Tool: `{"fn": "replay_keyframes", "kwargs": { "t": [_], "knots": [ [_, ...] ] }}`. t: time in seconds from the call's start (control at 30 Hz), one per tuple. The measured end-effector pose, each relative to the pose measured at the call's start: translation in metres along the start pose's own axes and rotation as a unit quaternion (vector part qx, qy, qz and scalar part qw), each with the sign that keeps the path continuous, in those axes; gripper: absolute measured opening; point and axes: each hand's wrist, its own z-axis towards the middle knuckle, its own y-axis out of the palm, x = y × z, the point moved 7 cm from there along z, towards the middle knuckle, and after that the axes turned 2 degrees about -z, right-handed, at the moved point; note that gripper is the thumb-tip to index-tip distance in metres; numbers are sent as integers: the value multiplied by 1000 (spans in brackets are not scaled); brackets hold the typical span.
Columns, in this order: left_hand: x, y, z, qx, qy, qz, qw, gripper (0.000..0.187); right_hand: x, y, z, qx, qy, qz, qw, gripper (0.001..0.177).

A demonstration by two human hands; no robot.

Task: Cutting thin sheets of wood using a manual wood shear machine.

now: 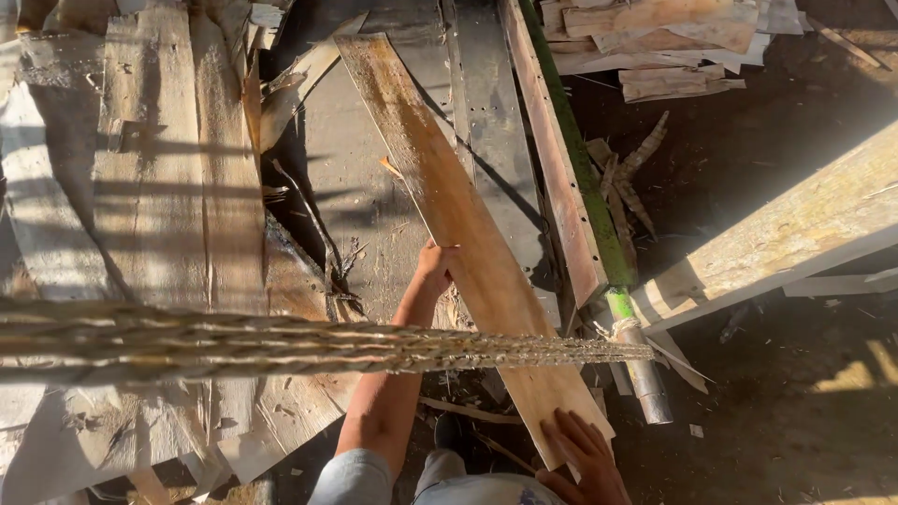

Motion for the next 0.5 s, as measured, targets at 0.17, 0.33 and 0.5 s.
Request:
{"fn": "replay_keyframes", "kwargs": {
  "t": [0.17,0.33,0.5],
  "knots": [
    [-61,-29,-10,-233,316,76,917,30,120,99,-34,-25,109,85,990,124],
    [-57,-2,-78,97,48,-54,993,28,142,125,-67,-136,198,445,863,129],
    [-12,33,-152,122,176,84,973,51,177,148,-66,-212,270,581,738,121]
  ]
}}
